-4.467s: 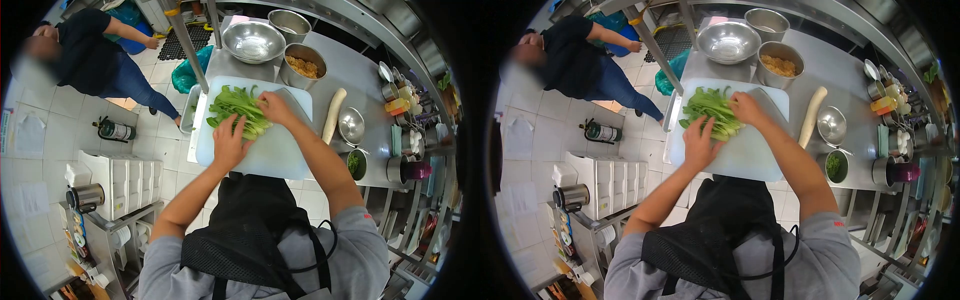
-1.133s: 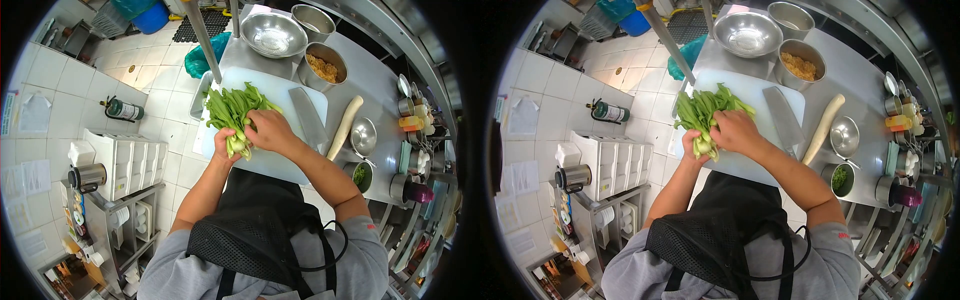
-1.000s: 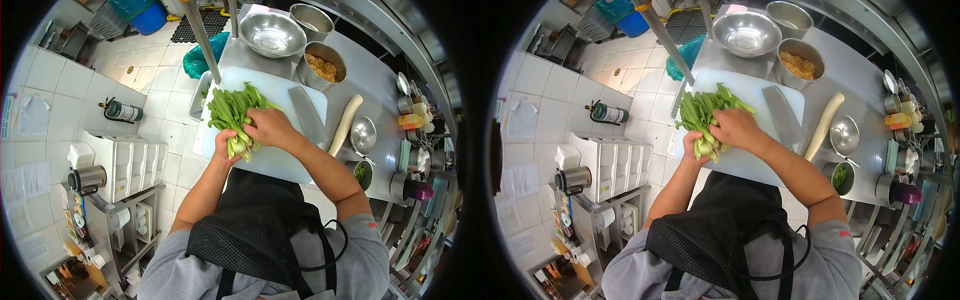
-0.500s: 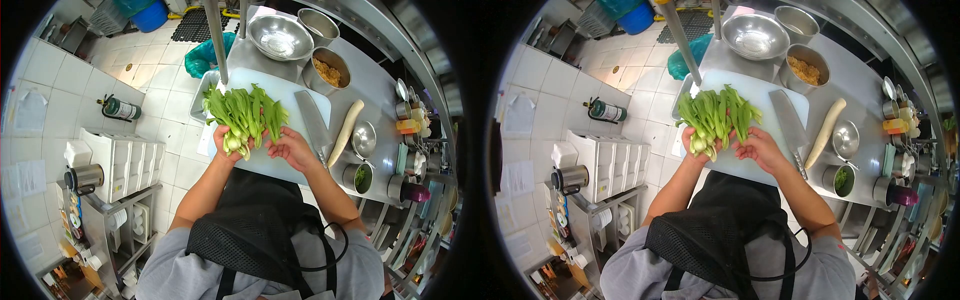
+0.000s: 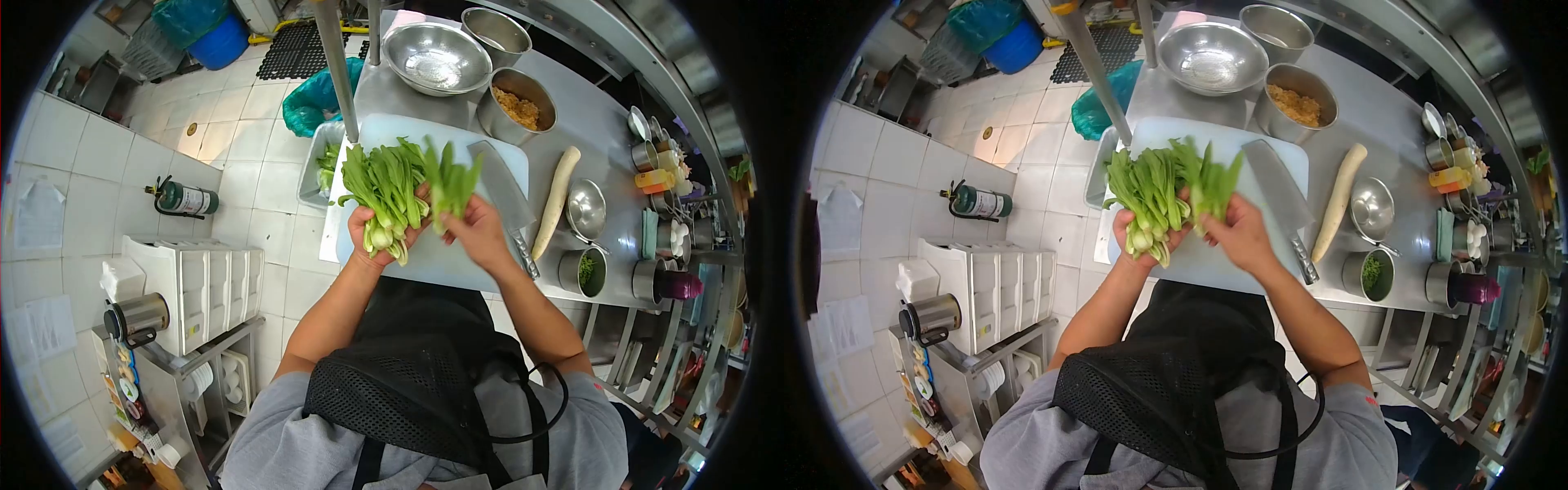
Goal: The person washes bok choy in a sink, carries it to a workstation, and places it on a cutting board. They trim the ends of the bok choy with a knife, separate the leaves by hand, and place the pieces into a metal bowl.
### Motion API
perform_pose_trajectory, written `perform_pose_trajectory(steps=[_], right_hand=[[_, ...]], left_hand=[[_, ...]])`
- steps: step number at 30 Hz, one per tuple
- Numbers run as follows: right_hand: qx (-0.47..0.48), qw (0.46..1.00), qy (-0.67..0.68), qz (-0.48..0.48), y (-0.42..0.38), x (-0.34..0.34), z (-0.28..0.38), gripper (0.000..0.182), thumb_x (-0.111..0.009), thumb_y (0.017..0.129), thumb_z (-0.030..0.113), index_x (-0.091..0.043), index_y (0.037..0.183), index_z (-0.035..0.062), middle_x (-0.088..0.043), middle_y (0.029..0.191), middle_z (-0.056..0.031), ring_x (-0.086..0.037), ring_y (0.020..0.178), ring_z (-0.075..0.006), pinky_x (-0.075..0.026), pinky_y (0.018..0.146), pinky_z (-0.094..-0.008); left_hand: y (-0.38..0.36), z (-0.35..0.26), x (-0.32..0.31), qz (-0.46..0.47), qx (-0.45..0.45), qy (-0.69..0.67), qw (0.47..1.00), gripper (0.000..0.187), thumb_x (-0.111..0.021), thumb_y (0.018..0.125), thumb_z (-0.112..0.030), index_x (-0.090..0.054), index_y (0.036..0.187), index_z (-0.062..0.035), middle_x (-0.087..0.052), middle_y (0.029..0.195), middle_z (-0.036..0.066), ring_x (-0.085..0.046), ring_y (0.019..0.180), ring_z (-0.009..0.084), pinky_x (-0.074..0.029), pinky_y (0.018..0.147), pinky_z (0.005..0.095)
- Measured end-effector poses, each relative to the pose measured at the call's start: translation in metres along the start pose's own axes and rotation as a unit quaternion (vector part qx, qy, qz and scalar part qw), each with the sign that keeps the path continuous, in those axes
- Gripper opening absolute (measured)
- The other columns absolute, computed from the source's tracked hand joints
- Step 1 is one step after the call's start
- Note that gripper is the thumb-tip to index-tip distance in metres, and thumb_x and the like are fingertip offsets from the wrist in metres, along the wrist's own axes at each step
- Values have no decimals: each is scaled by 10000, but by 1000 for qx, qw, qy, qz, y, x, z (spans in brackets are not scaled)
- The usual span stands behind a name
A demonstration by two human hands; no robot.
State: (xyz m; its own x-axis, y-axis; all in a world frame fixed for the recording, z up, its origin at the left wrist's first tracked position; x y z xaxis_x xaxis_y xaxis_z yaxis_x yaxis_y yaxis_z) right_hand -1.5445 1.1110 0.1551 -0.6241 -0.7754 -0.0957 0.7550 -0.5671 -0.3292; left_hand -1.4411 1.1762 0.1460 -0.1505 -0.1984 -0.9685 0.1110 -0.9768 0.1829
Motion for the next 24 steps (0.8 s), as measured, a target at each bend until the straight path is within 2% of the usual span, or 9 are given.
perform_pose_trajectory(steps=[4,6,8,10,13,16,18,20,24], right_hand=[[117,987,-29,-107,0,16,64,240,-677,952,156,-578,1115,10,-712,848,-88,-688,759,-170,-540,644,-291],[76,873,-481,-35,5,-9,68,276,-647,970,245,-552,1063,3,-709,858,-185,-703,797,-312,-539,661,-377],[144,857,-492,-62,4,-14,74,348,-618,978,318,-518,1046,-8,-677,872,-256,-668,834,-414,-523,681,-442],[107,941,-289,-140,10,7,70,339,-594,1004,299,-486,1102,-7,-696,866,-192,-694,764,-340,-530,637,-400],[81,993,-74,-38,0,-9,74,346,-574,1025,259,-443,1195,-11,-692,891,-116,-691,724,-246,-536,617,-351],[44,992,-117,14,3,-33,49,345,-540,1042,205,-405,1279,-5,-666,933,-76,-670,802,-161,-538,647,-295],[59,991,-117,4,6,-41,42,398,-589,999,185,-426,1299,-21,-685,974,-154,-698,886,-259,-552,735,-362],[190,923,-331,-39,5,-44,56,453,-642,941,193,-462,1289,-36,-673,1081,-246,-676,1004,-383,-532,835,-445],[147,920,-362,-31,8,-42,54,528,-689,875,207,-489,1294,-44,-623,1195,-300,-614,1073,-475,-483,921,-512]], left_hand=[[1,11,-8,-64,0,87,994,867,-650,702,-294,-391,1490,-40,-501,1443,237,-497,1333,397,-205,1223,558],[-1,10,2,-52,0,65,997,896,-656,690,-294,-374,1504,-46,-484,1457,247,-478,1351,402,-175,1228,574],[-2,13,9,-33,29,68,997,928,-652,675,-283,-350,1520,-44,-443,1494,251,-416,1407,393,-165,1219,603],[1,12,-2,-47,21,87,995,910,-640,680,-276,-358,1510,-33,-465,1476,241,-442,1383,394,-207,1211,586],[-1,-3,9,-45,17,126,991,872,-619,685,-261,-382,1486,-11,-499,1446,224,-487,1340,388,-305,1180,541],[-3,-9,16,-8,24,133,991,839,-600,686,-222,-400,1465,15,-518,1417,234,-520,1310,371,-428,1114,463],[-3,-7,5,26,29,57,998,828,-588,686,-188,-401,1466,16,-516,1421,234,-508,1331,356,-414,1132,461],[-3,-9,5,-37,-1,144,989,813,-586,691,-188,-407,1457,14,-532,1397,233,-535,1294,345,-427,1119,435],[-4,-14,8,-82,-22,263,961,823,-585,705,-193,-390,1479,6,-536,1406,220,-554,1283,333,-413,1137,432]])
Point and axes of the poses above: each hand's wrist, its own y-axis towards the middle knuckle, its own x-axis out of the back of the hand, z = x × y, the point moved 10 cm from there along y, towards the middle knuckle
